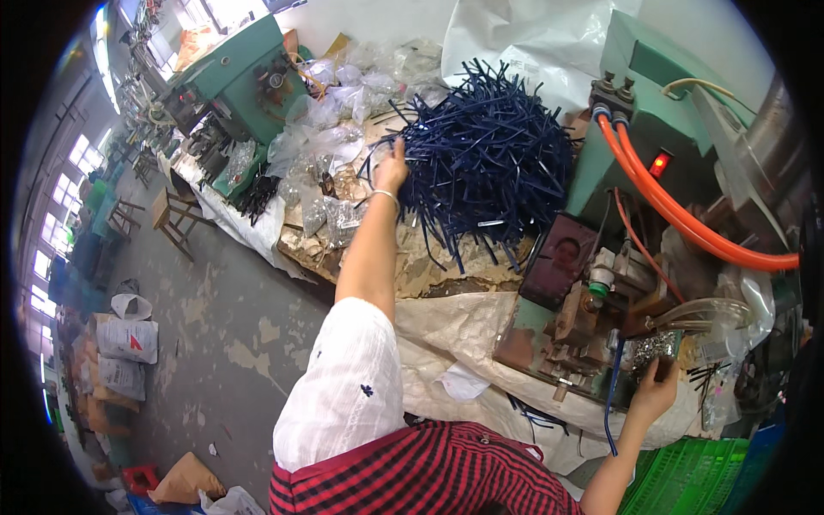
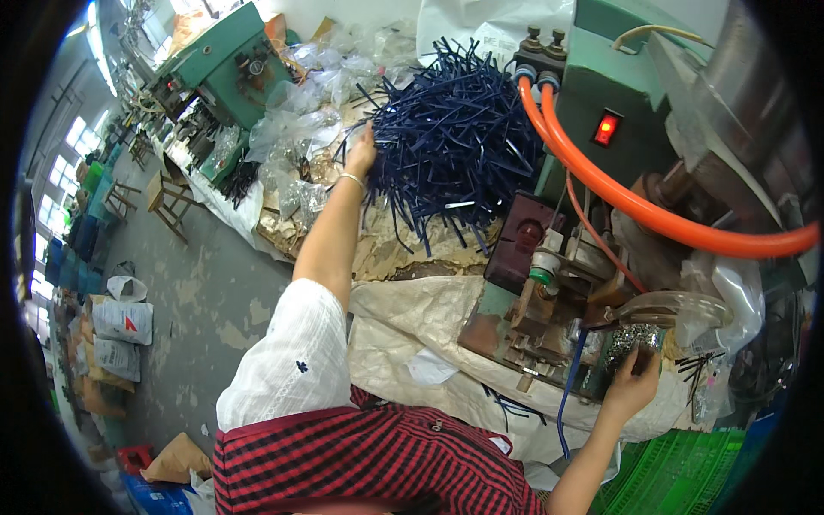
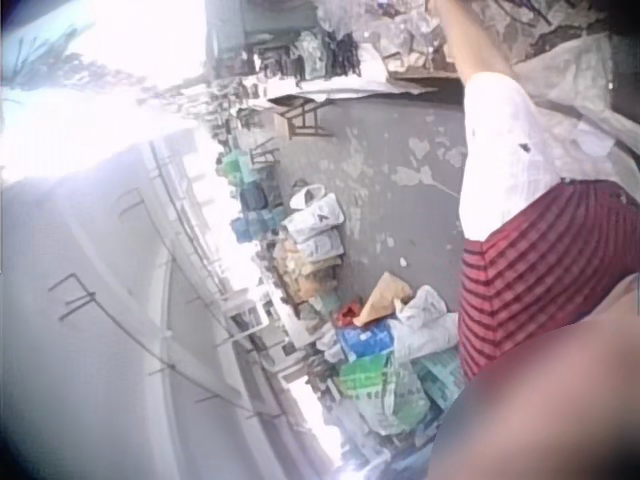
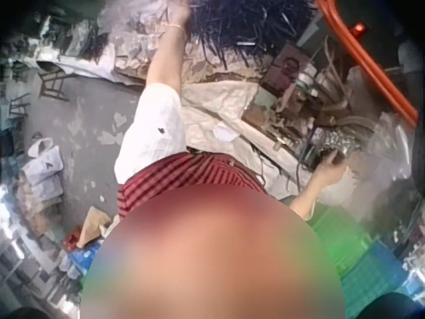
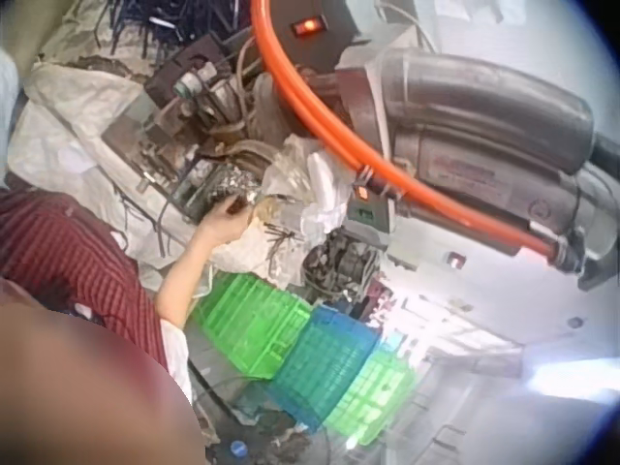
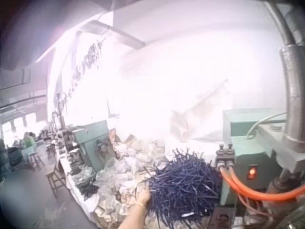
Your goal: The person repeatedly picks up blue wire pieces and small metal components, inserts them into a press machine, and operates the lever to assemble them. The person also wipes the machine surface with a white cloth during the process.
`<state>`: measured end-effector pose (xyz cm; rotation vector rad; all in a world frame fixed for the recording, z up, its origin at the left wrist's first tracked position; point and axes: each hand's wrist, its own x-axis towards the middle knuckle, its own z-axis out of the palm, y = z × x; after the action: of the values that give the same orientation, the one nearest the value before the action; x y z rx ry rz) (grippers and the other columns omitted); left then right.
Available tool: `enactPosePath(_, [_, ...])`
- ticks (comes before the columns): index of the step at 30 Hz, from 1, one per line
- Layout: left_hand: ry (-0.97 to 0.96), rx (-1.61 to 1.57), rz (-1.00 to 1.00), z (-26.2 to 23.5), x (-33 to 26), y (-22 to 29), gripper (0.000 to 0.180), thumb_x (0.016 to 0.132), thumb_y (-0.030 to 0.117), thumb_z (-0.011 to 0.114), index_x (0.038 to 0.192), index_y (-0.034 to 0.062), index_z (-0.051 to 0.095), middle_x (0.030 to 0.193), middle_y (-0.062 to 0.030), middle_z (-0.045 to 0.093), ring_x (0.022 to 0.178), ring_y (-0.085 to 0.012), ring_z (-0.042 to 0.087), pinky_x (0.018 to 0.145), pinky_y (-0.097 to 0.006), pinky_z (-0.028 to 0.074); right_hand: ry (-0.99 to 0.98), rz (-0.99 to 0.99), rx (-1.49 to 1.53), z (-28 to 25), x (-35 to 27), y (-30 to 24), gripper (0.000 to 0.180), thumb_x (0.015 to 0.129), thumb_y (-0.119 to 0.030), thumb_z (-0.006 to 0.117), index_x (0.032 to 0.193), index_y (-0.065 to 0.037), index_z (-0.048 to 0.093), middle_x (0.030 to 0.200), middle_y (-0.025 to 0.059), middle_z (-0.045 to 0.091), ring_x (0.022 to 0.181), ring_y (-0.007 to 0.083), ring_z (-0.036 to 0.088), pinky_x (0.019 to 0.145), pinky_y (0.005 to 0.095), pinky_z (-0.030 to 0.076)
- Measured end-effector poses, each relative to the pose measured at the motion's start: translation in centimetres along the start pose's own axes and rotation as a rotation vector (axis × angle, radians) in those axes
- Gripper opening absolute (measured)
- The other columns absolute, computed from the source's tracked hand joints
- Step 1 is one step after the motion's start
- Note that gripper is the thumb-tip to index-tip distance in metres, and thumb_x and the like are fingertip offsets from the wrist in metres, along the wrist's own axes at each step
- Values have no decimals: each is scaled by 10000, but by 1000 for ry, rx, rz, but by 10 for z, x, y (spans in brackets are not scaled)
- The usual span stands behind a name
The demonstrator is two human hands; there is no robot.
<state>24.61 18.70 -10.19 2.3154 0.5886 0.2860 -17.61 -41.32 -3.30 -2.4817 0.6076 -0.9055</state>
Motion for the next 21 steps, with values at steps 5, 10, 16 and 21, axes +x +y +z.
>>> enactPosePath(5, [-148,-436,90,33,-90,56,819,1073,606,227,1429,-69,524,1429,-348,535,1404,-472,456,1181,-430,347,-72,138,120,-10,-7,6,208,996,-118,638,1144,7,713,1049,170,755,952,292,721,864,369,553])
enactPosePath(10, [107,-126,352,-33,-130,37,522,1031,395,549,1275,-55,647,1308,-278,651,1262,-421,591,1066,-464,449,-17,-41,19,-12,-10,12,227,995,-118,617,1163,-33,742,1098,175,757,993,330,727,878,389,551])
enactPosePath(16, [86,349,834,-83,-221,47,295,798,21,688,1067,121,755,1053,-128,682,981,-330,630,862,-435,508,4,-48,-74,-31,-12,-13,159,961,-76,625,1091,-56,716,979,150,750,875,318,718,802,407,546])
enactPosePath(21, [-94,597,1323,-76,-258,50,436,675,-4,691,1075,155,760,1179,-84,633,1029,-288,594,841,-402,501,-93,53,664,-27,1,-95,149,948,19,646,1093,3,672,964,69,736,925,132,700,856,276,533])
